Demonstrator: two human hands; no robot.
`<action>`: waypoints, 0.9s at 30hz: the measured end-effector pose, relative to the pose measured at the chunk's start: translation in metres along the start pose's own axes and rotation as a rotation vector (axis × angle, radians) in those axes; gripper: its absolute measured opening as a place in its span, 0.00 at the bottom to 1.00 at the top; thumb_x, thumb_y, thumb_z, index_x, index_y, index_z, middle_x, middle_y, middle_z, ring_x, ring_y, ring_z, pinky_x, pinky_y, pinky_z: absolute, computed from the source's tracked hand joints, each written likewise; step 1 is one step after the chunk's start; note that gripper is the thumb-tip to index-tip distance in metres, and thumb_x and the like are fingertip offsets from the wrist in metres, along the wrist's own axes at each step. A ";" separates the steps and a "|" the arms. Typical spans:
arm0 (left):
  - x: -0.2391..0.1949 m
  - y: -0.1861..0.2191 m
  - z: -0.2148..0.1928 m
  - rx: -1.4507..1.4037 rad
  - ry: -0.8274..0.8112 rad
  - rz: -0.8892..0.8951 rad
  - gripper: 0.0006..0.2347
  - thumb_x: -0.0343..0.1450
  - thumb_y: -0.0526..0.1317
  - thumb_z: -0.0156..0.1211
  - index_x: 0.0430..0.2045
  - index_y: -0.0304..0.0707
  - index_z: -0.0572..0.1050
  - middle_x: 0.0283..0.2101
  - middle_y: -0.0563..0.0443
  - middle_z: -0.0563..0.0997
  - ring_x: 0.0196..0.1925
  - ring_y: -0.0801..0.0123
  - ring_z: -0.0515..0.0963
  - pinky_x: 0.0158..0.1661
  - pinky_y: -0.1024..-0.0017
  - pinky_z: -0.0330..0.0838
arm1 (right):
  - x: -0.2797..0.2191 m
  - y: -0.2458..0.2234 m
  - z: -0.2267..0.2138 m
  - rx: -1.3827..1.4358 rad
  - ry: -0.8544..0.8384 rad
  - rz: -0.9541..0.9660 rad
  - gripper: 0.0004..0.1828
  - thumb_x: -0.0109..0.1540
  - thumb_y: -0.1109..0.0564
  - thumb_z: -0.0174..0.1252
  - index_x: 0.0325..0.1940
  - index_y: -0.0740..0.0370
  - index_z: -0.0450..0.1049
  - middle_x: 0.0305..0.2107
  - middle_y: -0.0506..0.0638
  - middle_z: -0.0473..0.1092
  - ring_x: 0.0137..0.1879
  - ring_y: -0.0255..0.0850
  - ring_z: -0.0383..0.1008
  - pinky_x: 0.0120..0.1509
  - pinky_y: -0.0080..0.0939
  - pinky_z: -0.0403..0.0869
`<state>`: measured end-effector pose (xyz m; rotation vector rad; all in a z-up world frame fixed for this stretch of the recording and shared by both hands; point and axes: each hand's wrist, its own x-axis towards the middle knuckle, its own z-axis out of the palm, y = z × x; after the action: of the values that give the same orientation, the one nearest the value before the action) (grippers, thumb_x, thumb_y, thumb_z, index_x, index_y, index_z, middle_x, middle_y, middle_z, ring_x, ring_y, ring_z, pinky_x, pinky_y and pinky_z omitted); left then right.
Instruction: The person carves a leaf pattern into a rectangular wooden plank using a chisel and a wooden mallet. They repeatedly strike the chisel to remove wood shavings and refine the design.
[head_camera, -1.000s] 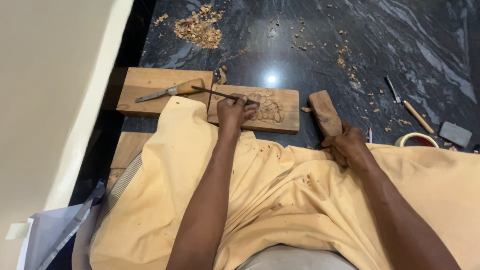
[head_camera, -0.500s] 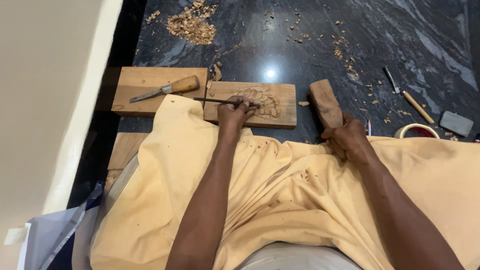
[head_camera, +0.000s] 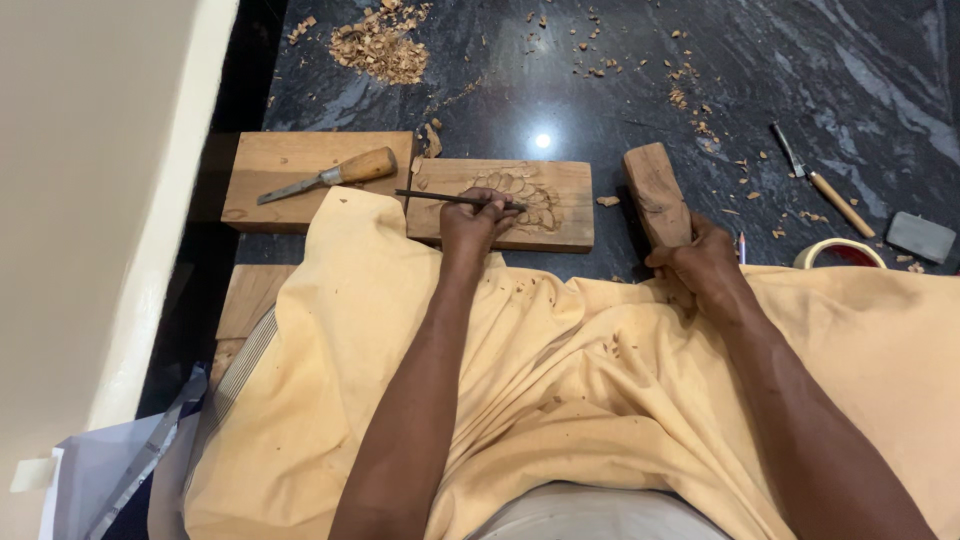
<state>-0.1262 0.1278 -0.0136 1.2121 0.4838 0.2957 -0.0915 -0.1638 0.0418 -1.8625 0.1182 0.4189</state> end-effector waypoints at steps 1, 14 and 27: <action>0.001 -0.002 -0.001 0.010 0.000 0.009 0.04 0.72 0.23 0.52 0.36 0.19 0.75 0.42 0.37 0.82 0.38 0.64 0.86 0.39 0.75 0.86 | 0.001 0.000 0.000 0.003 -0.001 0.002 0.32 0.53 0.71 0.61 0.63 0.66 0.70 0.27 0.53 0.73 0.25 0.38 0.71 0.27 0.39 0.71; 0.008 -0.015 -0.003 0.020 -0.001 0.165 0.03 0.75 0.23 0.55 0.37 0.20 0.76 0.40 0.32 0.81 0.33 0.63 0.81 0.33 0.71 0.77 | -0.012 -0.009 0.000 -0.075 -0.010 -0.022 0.32 0.55 0.68 0.62 0.66 0.64 0.71 0.29 0.55 0.74 0.26 0.38 0.71 0.28 0.37 0.72; -0.047 0.101 -0.223 1.739 0.635 0.490 0.06 0.65 0.32 0.55 0.27 0.29 0.79 0.33 0.33 0.81 0.39 0.39 0.80 0.37 0.50 0.75 | -0.004 0.001 0.003 -0.172 -0.034 0.061 0.31 0.55 0.67 0.63 0.63 0.64 0.72 0.29 0.59 0.73 0.26 0.45 0.70 0.27 0.46 0.68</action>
<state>-0.2760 0.3219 0.0316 2.9824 1.0614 0.7458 -0.0959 -0.1618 0.0417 -2.0236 0.1195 0.5163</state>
